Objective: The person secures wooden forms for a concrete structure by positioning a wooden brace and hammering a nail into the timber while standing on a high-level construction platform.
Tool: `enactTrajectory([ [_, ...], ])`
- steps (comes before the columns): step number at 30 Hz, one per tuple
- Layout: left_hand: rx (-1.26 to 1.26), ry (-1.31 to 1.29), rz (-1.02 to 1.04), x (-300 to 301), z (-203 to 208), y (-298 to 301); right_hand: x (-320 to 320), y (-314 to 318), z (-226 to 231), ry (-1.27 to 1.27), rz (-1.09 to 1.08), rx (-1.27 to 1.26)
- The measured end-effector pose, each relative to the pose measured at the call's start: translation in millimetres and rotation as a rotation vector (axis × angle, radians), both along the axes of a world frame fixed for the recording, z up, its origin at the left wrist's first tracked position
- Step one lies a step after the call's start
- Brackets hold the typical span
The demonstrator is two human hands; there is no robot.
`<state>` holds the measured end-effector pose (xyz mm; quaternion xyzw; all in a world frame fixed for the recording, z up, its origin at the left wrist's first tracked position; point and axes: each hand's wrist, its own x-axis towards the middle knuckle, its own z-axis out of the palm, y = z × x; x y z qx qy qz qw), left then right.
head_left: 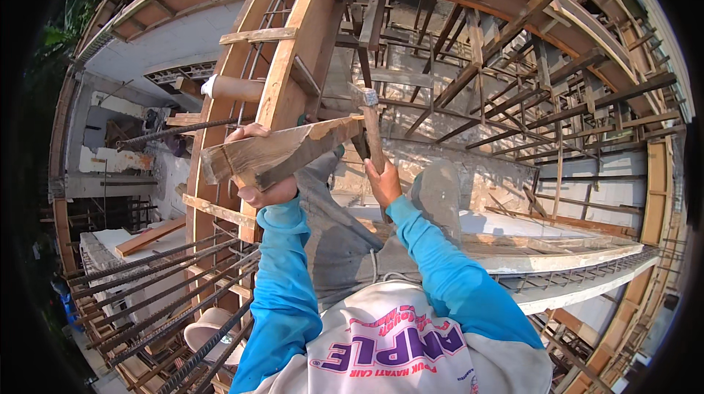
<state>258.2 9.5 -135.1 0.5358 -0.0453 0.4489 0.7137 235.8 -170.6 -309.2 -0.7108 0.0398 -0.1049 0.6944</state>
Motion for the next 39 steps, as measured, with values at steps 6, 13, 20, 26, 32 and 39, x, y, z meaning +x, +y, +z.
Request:
enactTrajectory([
  [6, 0.021, 0.007, -0.017, -9, -6, 8, 6, -7, 10, 0.399, 0.385, -0.362],
  [13, 0.002, -0.003, -0.051, 1, -1, 1, 8, -14, 160, 0.022, 0.258, 0.163],
  [20, -0.036, -0.034, 0.036, 7, -6, 3, -9, 6, 2, 0.424, 0.307, -0.220],
  [26, -0.067, -0.060, 0.023, 5, -10, 15, 1, -6, 89, 0.338, 0.466, -0.263],
  [32, -0.050, -0.007, 0.052, 10, -4, 3, 2, 3, 148, -0.435, 0.115, 0.302],
  [39, -0.062, -0.013, 0.009, 7, 6, -5, -14, -5, -52, 0.145, 0.355, -0.412],
])
